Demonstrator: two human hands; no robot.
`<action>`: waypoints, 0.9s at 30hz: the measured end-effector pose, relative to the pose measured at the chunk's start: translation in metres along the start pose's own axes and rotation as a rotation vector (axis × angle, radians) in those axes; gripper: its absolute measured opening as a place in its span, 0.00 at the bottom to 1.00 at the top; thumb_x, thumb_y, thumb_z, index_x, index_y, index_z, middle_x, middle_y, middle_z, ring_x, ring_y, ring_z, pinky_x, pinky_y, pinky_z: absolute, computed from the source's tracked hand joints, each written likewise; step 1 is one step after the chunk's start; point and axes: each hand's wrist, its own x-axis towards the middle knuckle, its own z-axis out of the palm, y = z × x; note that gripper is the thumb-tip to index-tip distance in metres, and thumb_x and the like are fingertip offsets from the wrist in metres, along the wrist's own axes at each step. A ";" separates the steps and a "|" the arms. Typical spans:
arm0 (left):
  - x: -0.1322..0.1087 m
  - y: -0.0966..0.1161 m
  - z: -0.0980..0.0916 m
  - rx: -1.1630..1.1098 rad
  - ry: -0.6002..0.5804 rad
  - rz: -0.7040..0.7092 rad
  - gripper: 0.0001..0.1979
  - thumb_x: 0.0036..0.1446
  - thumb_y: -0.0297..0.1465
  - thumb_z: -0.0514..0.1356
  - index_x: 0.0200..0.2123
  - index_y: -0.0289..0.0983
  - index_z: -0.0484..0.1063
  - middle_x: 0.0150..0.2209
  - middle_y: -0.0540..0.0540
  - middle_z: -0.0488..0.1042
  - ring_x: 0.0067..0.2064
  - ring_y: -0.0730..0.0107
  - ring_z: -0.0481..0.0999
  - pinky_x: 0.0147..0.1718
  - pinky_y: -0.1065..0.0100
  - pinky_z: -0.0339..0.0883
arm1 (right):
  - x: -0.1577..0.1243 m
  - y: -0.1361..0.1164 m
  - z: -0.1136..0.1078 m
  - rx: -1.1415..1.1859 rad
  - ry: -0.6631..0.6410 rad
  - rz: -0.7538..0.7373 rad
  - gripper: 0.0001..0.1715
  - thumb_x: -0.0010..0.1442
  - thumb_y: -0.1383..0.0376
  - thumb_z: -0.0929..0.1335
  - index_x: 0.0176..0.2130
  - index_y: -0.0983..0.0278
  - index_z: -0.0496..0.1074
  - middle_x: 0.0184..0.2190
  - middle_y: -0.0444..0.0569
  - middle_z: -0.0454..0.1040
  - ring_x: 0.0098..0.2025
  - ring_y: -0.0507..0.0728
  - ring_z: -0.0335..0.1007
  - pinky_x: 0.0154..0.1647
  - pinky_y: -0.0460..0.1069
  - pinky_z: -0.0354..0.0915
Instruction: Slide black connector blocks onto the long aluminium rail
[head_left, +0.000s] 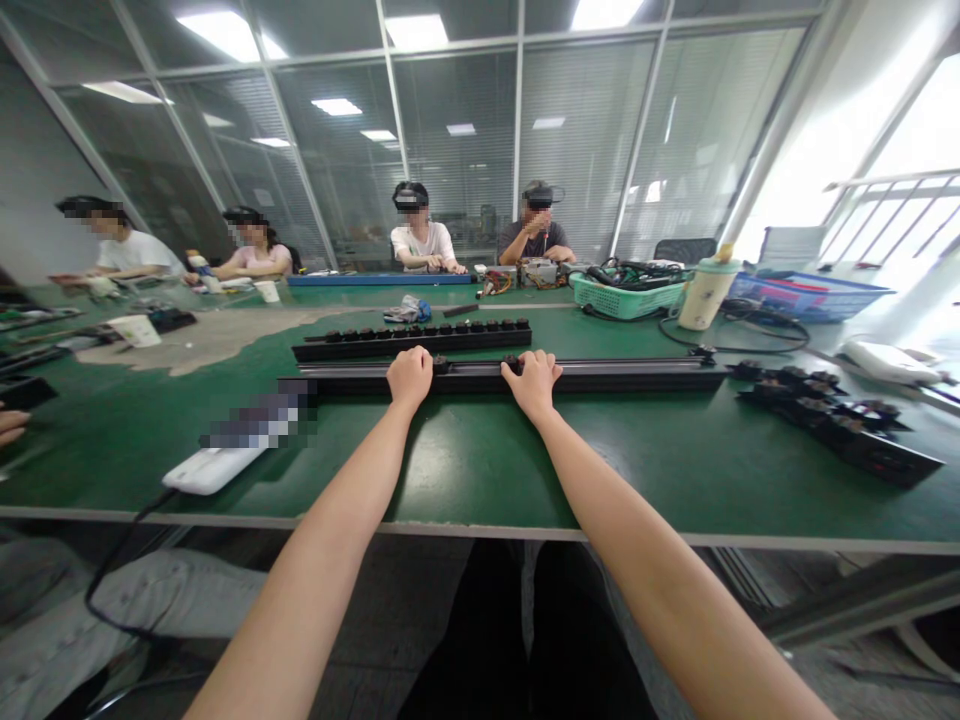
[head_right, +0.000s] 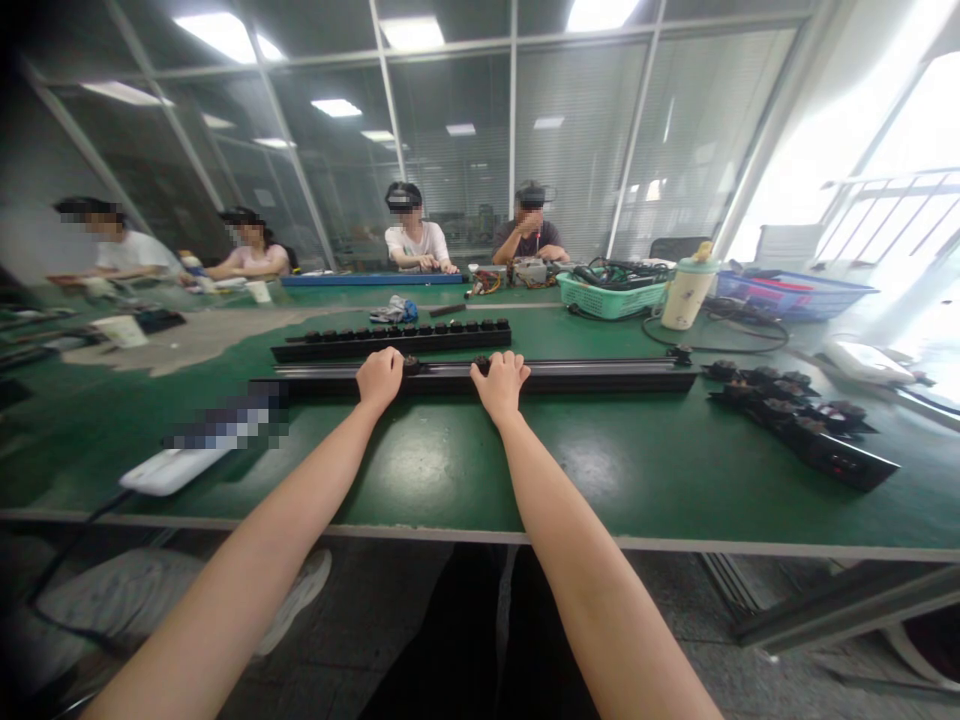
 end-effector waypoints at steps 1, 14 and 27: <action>0.000 0.000 0.000 0.001 -0.001 -0.002 0.19 0.71 0.36 0.43 0.43 0.40 0.74 0.44 0.40 0.80 0.49 0.56 0.76 0.40 0.63 0.62 | 0.000 0.000 0.000 -0.006 -0.002 0.001 0.16 0.66 0.54 0.67 0.42 0.64 0.73 0.46 0.58 0.72 0.52 0.66 0.59 0.53 0.58 0.52; 0.001 0.001 -0.002 0.004 -0.018 0.000 0.20 0.71 0.36 0.43 0.44 0.41 0.74 0.45 0.40 0.79 0.49 0.56 0.76 0.41 0.63 0.63 | 0.000 -0.003 -0.004 -0.058 -0.007 0.053 0.17 0.65 0.54 0.66 0.43 0.66 0.71 0.47 0.61 0.71 0.52 0.67 0.59 0.53 0.60 0.54; 0.002 -0.001 0.003 0.007 0.006 0.009 0.20 0.72 0.36 0.42 0.43 0.41 0.74 0.44 0.40 0.80 0.49 0.56 0.76 0.40 0.63 0.63 | 0.000 -0.003 -0.008 -0.093 -0.039 0.076 0.19 0.67 0.54 0.64 0.45 0.67 0.71 0.49 0.62 0.70 0.54 0.69 0.59 0.55 0.61 0.54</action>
